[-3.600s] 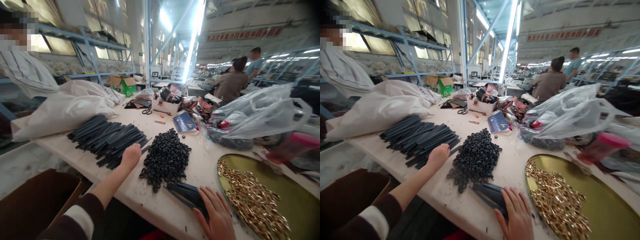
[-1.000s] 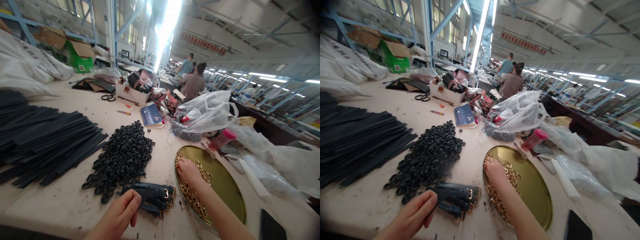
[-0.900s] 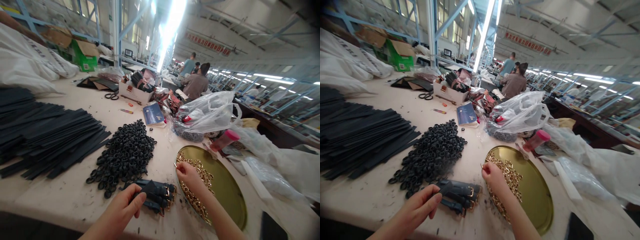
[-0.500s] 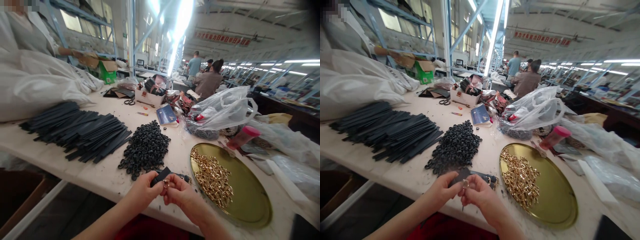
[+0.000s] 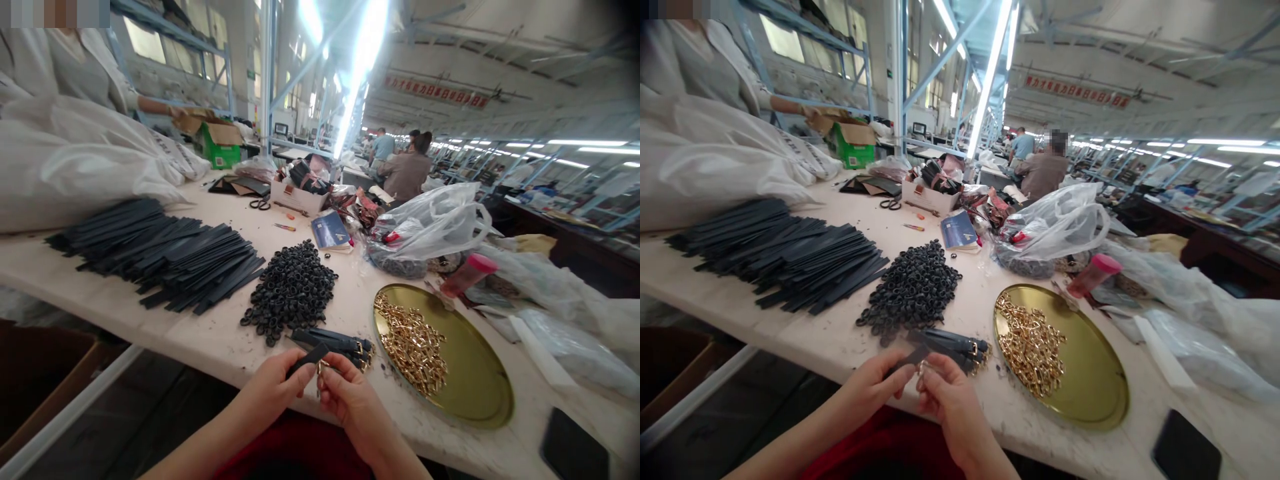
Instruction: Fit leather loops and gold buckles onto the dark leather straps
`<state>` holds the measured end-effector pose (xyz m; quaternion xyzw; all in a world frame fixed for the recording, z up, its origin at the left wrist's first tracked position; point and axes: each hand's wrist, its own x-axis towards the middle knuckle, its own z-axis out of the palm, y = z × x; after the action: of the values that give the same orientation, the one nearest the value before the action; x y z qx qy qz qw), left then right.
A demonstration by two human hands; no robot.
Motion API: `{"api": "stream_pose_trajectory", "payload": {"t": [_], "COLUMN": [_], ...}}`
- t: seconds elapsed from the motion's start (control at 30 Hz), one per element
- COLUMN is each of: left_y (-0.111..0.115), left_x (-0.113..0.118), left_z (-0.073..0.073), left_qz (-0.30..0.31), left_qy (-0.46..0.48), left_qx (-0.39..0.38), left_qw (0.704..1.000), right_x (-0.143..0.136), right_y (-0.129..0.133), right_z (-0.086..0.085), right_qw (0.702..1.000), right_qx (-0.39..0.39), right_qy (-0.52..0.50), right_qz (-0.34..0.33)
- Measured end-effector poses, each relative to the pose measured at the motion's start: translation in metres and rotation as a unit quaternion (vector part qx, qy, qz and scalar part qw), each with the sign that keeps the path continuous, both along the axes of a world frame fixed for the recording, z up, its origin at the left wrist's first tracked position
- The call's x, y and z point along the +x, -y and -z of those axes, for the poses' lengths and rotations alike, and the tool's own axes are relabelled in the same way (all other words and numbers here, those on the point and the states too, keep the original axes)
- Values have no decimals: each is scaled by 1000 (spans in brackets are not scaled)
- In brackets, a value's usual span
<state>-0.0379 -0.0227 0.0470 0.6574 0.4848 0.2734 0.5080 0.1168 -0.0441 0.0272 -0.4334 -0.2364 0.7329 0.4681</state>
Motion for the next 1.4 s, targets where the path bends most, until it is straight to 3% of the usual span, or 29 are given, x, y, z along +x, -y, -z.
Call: {"api": "stream_pose_trajectory", "payload": {"t": [0.23, 0.43, 0.57, 0.73, 0.87, 0.97, 1.1, 1.4], "left_y": [2, 3, 2, -1, -3, -3, -5, -13], "left_x": [6, 9, 10, 13, 13, 12, 12, 16], "left_z": [12, 19, 24, 25, 22, 21, 19, 13], "left_qz": [-7, 2, -16, -33, 11, 18, 37, 58], "left_qy": [-24, -12, -20, -69, -46, -34, -64, -131], "left_qx": [-43, -66, -55, -36, -41, -47, -22, 47], "left_qw": [999, 998, 998, 996, 998, 998, 997, 989], "right_x": [-4, 1, 3, 2, 7, 10, 7, 2], "right_y": [11, 8, 10, 5, -4, -11, -16, -19], "right_z": [4, 4, 9, 21, 24, 22, 18, 18], "right_qw": [998, 985, 988, 983, 976, 994, 988, 989], "right_qx": [14, 78, 62, 113, 125, 30, -88, -62], "right_qy": [5, 106, 44, 131, 178, 85, -60, -53], "right_qz": [-54, -114, -131, -64, -10, 60, 110, 123]}}
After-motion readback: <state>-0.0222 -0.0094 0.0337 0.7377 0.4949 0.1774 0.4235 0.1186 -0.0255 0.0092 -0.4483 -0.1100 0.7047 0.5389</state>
